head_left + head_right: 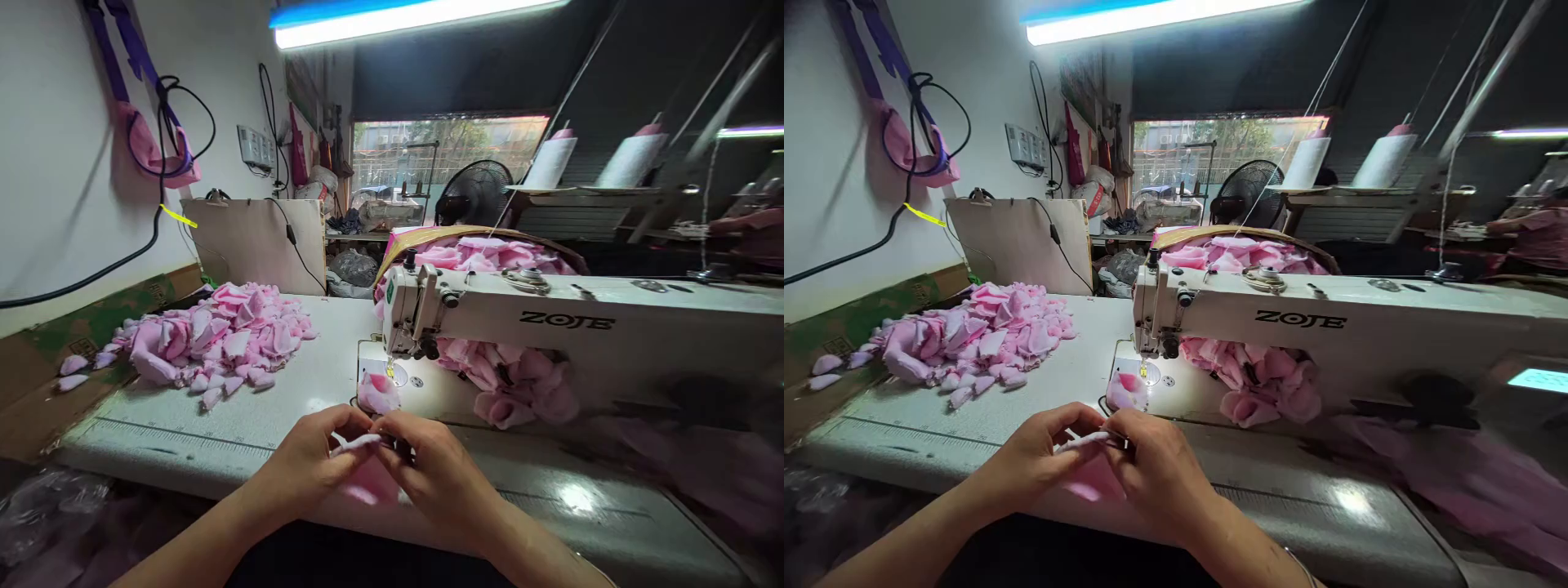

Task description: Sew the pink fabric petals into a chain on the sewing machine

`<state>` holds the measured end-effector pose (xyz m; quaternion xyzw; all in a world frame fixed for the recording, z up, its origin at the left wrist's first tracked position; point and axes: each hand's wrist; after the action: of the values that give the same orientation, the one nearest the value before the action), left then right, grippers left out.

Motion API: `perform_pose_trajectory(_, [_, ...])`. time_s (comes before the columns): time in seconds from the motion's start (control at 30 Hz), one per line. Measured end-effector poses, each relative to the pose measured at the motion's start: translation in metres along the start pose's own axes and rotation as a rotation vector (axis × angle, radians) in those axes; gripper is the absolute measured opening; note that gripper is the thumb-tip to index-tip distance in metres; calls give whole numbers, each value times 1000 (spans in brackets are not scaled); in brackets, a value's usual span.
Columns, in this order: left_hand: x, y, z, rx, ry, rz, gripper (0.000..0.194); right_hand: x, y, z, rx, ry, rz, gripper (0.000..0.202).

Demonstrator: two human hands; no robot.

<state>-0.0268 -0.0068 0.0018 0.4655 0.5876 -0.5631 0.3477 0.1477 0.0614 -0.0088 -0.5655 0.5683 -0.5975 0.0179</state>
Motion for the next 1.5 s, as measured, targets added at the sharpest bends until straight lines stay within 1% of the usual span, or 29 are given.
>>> perform_pose_trajectory(0.07, [3,0,0,-10,-58,21,12,-2,-2,1,15,40,-64,12])
perform_pose_trajectory(0.13, [6,-2,0,-21,-95,36,13,-1,-5,3,37,73,-133,16])
perform_pose_trajectory(0.27, [6,-2,1,-84,-91,120,18,3,-7,7,131,111,-203,11])
perform_pose_trajectory(0.33, [4,0,2,-99,-111,204,19,2,-7,9,148,121,-207,9])
perform_pose_trajectory(0.4, [3,1,3,-79,-159,284,21,0,-6,10,115,107,-203,9])
perform_pose_trajectory(0.53, [7,4,5,8,-246,371,26,-6,-4,13,38,64,-192,3])
perform_pose_trajectory(0.63, [12,6,6,45,-300,413,28,-6,-5,17,6,72,-109,10])
perform_pose_trajectory(0.7, [12,7,6,39,-329,453,28,-5,-7,19,-5,65,-72,11])
perform_pose_trajectory(0.83, [5,6,6,17,-381,470,30,-9,-12,24,-27,21,-50,5])
perform_pose_trajectory(0.9, [3,0,4,10,-394,439,31,-18,-17,25,-36,6,-8,8])
perform_pose_trajectory(0.97, [4,-12,-1,-19,-383,360,32,-30,-24,25,-42,-12,86,11])
perform_pose_trajectory(1.0, [5,-19,-5,-43,-361,295,33,-36,-27,23,-41,-22,152,15])
perform_pose_trajectory(1.07, [6,-33,-17,-103,-262,107,33,-49,-36,18,-10,-30,305,23])
perform_pose_trajectory(1.13, [2,-44,-31,-160,-94,-145,29,-59,-43,10,68,-42,452,30])
perform_pose_trajectory(1.2, [-5,-44,-46,-215,133,-458,24,-65,-47,-1,140,-83,582,38])
perform_pose_trajectory(1.23, [-8,-40,-53,-246,263,-637,21,-67,-47,-6,165,-110,642,43])
perform_pose_trajectory(1.3, [-11,-25,-68,-296,514,-1022,21,-69,-46,-16,221,-159,737,48])
perform_pose_trajectory(1.33, [-11,-15,-74,-295,615,-1199,22,-69,-45,-20,256,-173,769,47])
perform_pose_trajectory(1.37, [-7,-5,-81,-262,697,-1335,23,-68,-43,-23,284,-183,793,44])
perform_pose_trajectory(1.4, [-2,4,-86,-218,741,-1418,24,-68,-41,-25,303,-189,810,41])
perform_pose_trajectory(1.43, [5,12,-92,-166,746,-1456,23,-68,-40,-27,315,-192,822,38])
perform_pose_trajectory(1.5, [22,21,-100,-30,665,-1431,15,-69,-38,-28,309,-191,825,35])
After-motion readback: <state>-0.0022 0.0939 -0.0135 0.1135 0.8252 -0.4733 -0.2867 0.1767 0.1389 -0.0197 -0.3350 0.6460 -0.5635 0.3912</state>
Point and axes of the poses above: each hand's wrist, its own z-axis away from the middle knuckle, its own y-axis out of the palm, x = y × z, and after that the axes turned 2 degrees about y, right-handed
